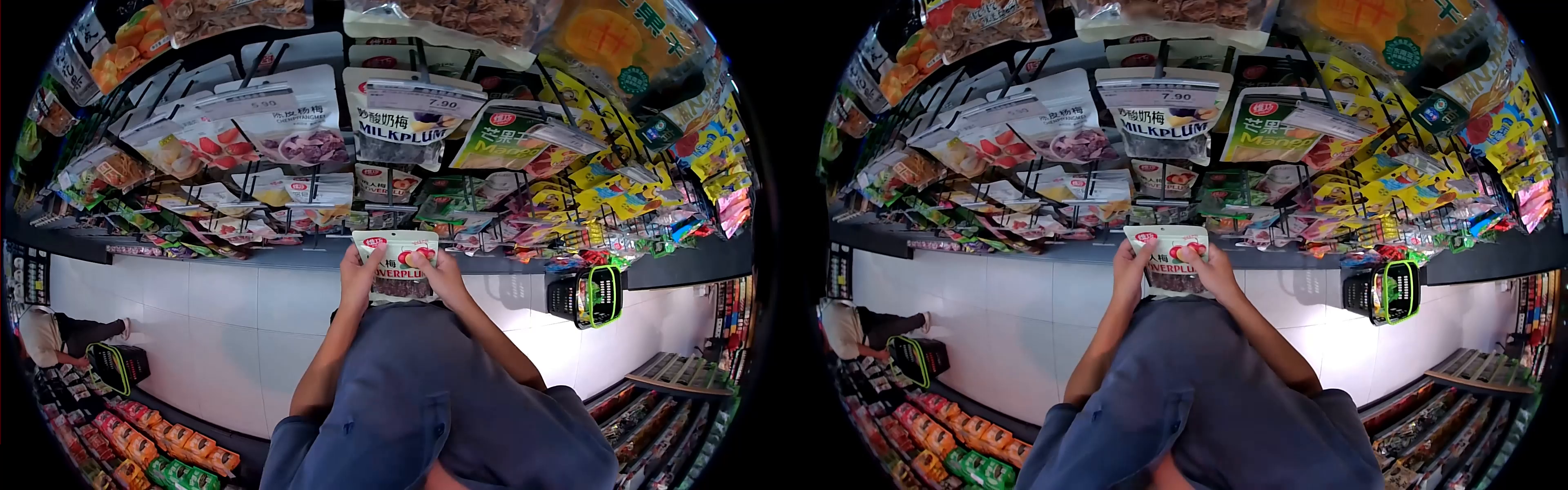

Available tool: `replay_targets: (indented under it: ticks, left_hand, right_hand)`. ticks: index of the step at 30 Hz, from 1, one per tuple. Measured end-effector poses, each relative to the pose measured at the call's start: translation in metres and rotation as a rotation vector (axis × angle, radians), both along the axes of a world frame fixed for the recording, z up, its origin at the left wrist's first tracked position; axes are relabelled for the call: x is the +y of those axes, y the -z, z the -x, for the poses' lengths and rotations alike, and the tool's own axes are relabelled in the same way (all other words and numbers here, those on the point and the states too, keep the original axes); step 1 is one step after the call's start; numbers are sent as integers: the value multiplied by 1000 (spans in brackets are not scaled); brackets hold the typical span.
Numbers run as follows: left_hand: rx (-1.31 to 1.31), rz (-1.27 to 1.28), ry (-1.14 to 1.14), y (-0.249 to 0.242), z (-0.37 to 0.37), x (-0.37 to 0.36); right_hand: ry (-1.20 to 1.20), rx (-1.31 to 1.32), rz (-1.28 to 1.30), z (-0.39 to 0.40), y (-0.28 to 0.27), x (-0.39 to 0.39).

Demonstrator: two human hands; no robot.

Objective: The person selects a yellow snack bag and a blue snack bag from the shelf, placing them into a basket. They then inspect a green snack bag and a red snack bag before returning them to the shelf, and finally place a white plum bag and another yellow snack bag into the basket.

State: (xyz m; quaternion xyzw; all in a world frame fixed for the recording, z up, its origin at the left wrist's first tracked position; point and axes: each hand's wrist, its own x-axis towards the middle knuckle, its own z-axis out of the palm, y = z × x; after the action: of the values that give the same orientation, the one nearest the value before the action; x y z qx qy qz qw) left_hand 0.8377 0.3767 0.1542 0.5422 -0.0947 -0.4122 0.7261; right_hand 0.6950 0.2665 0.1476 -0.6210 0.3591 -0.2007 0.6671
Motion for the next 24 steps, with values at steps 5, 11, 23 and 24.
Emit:
replay_targets:
  ticks: [5, 11, 23, 24]
  left_hand:
    - [-61, -113, -102, 8, -7, -14]
    - [-110, -148, -183, 27, -13, -31]
    - [-331, -376, -235, 59, -32, -63]
    - [-363, -420, -229, 62, -33, -66]
  right_hand:
    - [43, 36, -156, -13, 13, 0]
    - [124, 19, -292, -28, 35, -11]
    - [161, 98, -143, -50, 42, -34]
    - [154, 81, -132, -51, 41, -35]
